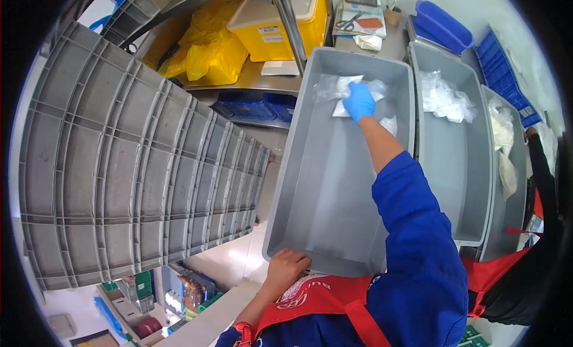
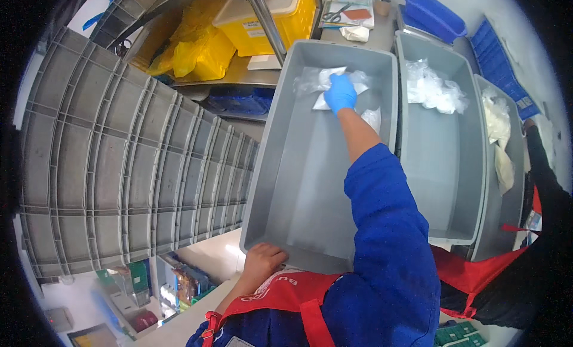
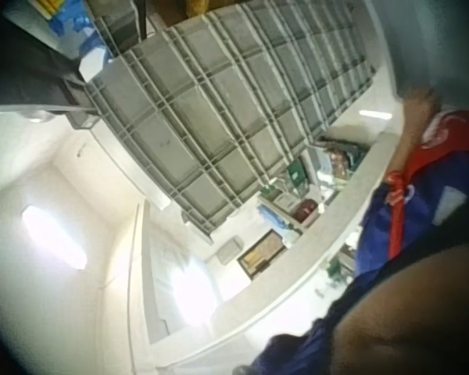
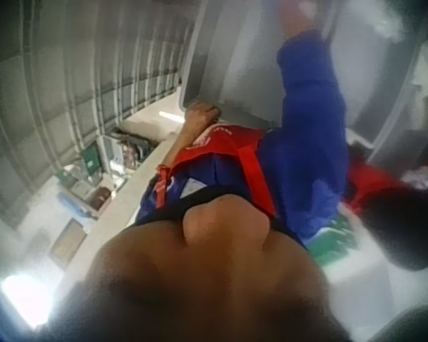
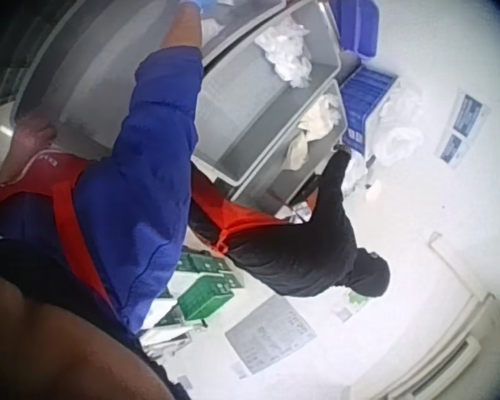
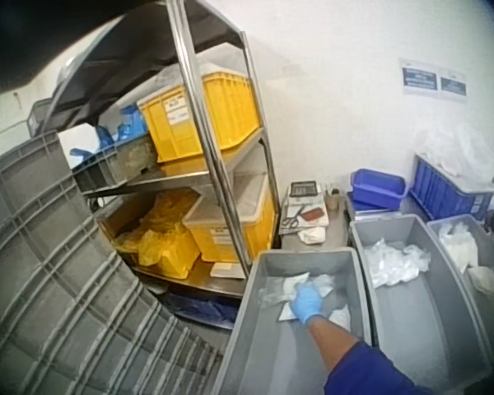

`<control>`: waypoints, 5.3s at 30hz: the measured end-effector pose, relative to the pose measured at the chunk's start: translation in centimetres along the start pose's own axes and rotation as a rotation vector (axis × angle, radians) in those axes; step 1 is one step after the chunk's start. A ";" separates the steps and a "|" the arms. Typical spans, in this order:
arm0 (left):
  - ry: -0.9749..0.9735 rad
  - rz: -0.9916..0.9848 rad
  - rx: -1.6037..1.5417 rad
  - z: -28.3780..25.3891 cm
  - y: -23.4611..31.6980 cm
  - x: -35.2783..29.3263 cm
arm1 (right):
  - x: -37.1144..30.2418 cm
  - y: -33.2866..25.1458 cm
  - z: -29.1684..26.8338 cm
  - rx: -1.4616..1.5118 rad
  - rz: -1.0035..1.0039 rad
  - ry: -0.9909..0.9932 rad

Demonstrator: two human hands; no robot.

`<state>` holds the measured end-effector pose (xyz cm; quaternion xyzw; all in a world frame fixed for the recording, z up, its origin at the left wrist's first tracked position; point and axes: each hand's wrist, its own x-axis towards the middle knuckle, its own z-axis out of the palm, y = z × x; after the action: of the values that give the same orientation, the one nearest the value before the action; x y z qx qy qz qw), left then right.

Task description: The person weighs a white powder using a digital scale and a scoop, then transfers it into plastic bags. They label the bags with a marker and organize them into bins. The person also moves yellow packaged items between containers.

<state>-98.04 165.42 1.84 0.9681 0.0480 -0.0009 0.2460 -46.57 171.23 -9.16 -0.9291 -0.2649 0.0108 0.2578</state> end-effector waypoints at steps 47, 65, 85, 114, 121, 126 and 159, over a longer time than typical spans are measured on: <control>0.943 -0.409 0.278 -8.3 19.3 -47.5 | -61.6 -14.5 -18.8 0.710 -0.676 -0.715; 0.696 -1.782 0.225 5.2 42.7 -72.0 | -94.7 -31.4 -0.4 0.659 -0.668 -2.200; 2.745 -2.130 0.868 27.2 57.3 -90.7 | -152.7 -56.8 -12.9 0.489 -2.699 -1.384; 2.389 -2.322 -1.910 57.3 31.0 -107.2 | -206.7 -85.7 -7.8 0.426 -2.155 -2.096; 3.772 -1.141 -1.184 64.1 38.9 -125.4 | -222.6 -86.4 -17.9 0.667 -2.319 -2.114; 3.451 -1.980 -0.920 58.9 50.9 -146.7 | -234.4 -89.4 -25.8 0.909 -2.338 -1.920; 3.371 -1.768 2.493 48.8 87.7 -201.2 | -291.8 -26.4 -47.9 1.040 -4.120 -1.926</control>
<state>-289.10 46.90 5.78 0.5380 -0.3940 -0.4542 0.5907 -302.70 22.50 11.19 -0.8554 0.4861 -0.1481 0.1003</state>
